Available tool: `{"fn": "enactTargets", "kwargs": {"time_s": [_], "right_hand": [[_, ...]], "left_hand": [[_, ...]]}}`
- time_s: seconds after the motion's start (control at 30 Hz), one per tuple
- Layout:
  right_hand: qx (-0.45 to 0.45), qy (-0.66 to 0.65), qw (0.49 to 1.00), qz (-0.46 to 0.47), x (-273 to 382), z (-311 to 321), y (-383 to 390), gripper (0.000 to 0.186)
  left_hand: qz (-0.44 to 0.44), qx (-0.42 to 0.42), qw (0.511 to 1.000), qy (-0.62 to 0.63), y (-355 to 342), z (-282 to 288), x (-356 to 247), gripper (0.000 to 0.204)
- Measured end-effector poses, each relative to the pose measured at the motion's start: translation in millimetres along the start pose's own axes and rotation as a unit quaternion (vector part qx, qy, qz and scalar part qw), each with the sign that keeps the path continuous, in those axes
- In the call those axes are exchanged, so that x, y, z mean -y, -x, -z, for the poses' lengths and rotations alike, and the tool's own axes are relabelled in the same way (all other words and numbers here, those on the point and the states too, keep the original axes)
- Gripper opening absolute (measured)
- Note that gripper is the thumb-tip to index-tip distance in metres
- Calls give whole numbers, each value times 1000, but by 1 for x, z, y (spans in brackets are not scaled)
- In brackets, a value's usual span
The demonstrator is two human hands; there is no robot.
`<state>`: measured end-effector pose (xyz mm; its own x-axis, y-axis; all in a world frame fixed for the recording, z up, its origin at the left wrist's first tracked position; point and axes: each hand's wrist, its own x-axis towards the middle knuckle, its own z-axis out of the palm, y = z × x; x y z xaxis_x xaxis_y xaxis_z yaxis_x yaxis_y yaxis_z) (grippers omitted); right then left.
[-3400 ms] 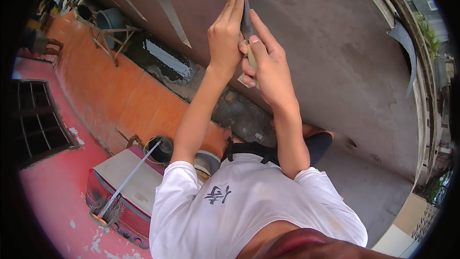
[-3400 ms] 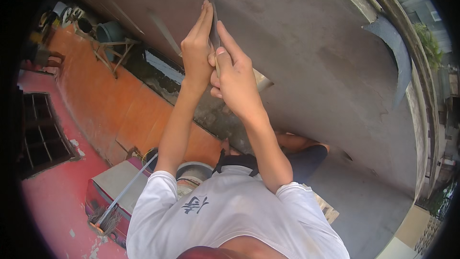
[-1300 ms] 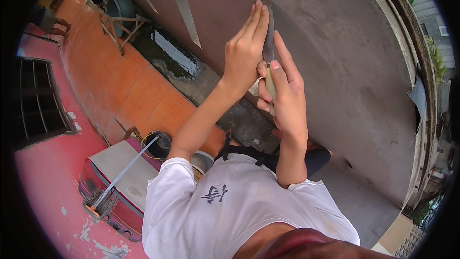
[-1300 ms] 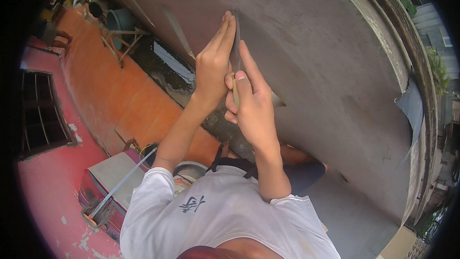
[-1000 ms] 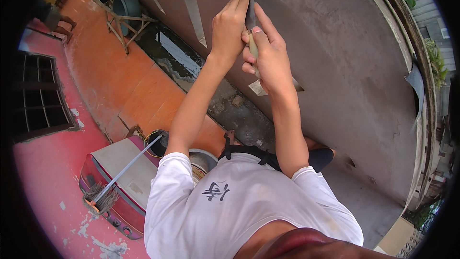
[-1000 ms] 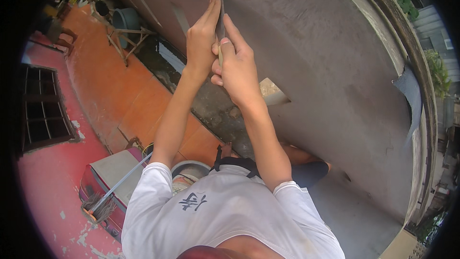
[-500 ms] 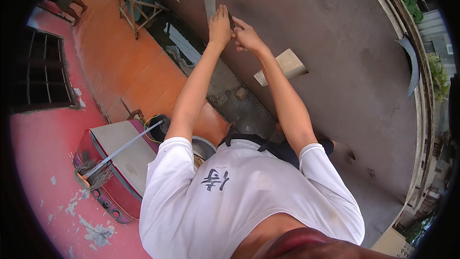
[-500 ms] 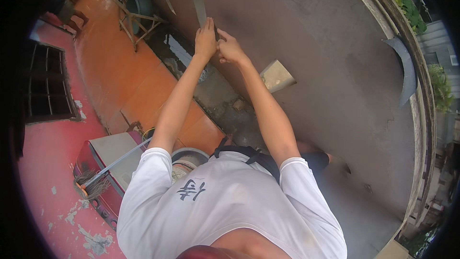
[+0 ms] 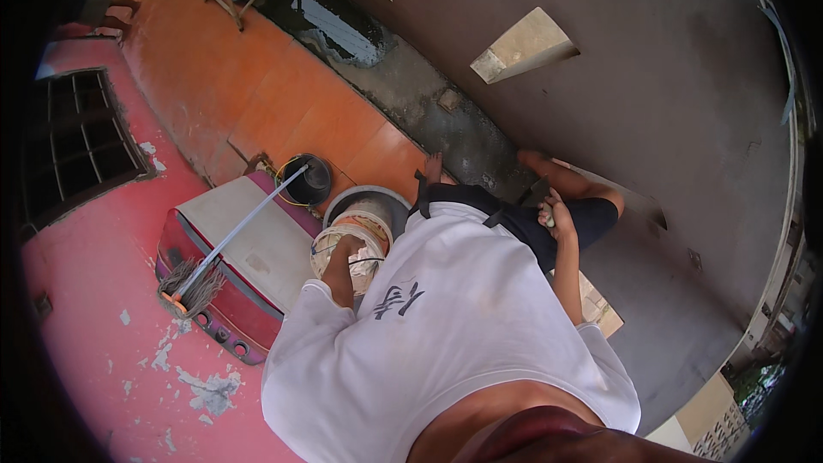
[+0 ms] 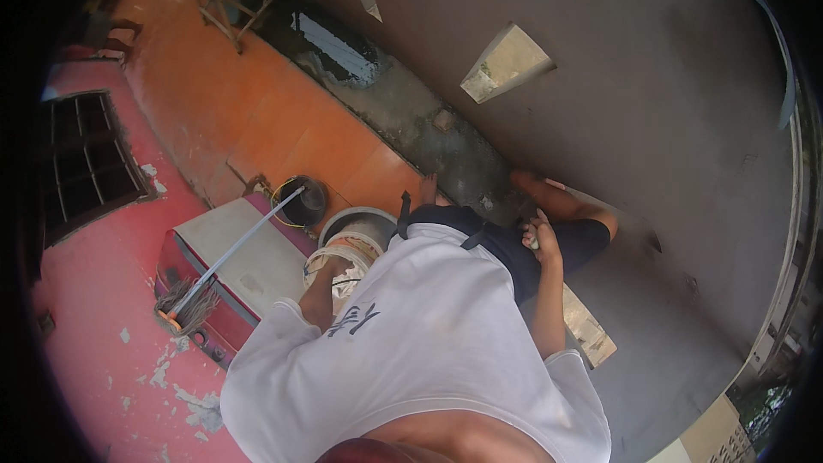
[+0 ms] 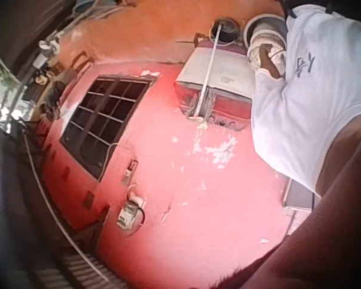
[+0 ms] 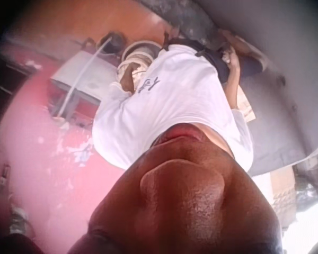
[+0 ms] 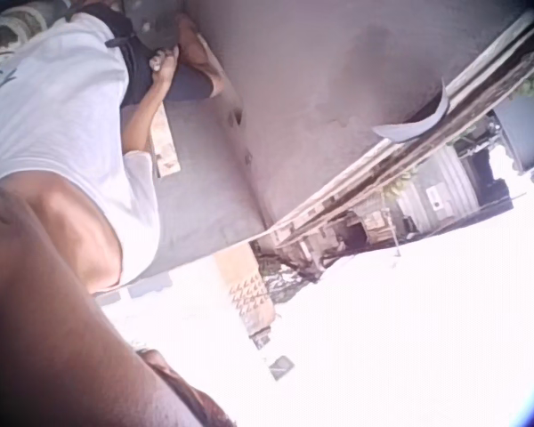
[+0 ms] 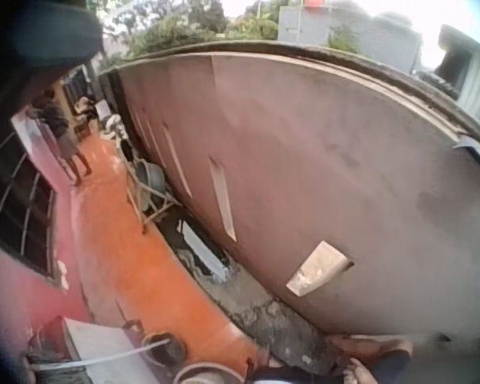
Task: The person uses a trowel to apply and smooth plaster on a ceiling surface. They repeatedly spread material across the ceiling, pause to wipe the trowel with a cloth, and continue smoothing the surface.
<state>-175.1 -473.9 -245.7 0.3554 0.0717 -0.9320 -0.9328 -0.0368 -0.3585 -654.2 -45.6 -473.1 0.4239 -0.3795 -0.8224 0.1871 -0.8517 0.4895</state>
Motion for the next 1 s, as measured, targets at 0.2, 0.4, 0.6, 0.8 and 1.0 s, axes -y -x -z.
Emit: {"fn": "enactTargets", "kwargs": {"time_s": [0.2,0.4,0.6,0.8,1.0], "right_hand": [[5,93,990,101,-20,-54,-7,56],[91,171,956,219,-53,-153,32,43],[244,194,938,152,-67,-171,101,42],[361,286,881,111,-31,-136,142,42],[345,186,898,199,-22,-134,156,53]], "left_hand": [[277,-226,885,298,-35,96,-12,42],[-56,-445,706,548,-106,294,-148,67],[-22,-624,562,542,-63,374,-241,75],[45,-674,529,514,-2,334,-170,63],[68,-704,536,462,69,252,-144,45]]}}
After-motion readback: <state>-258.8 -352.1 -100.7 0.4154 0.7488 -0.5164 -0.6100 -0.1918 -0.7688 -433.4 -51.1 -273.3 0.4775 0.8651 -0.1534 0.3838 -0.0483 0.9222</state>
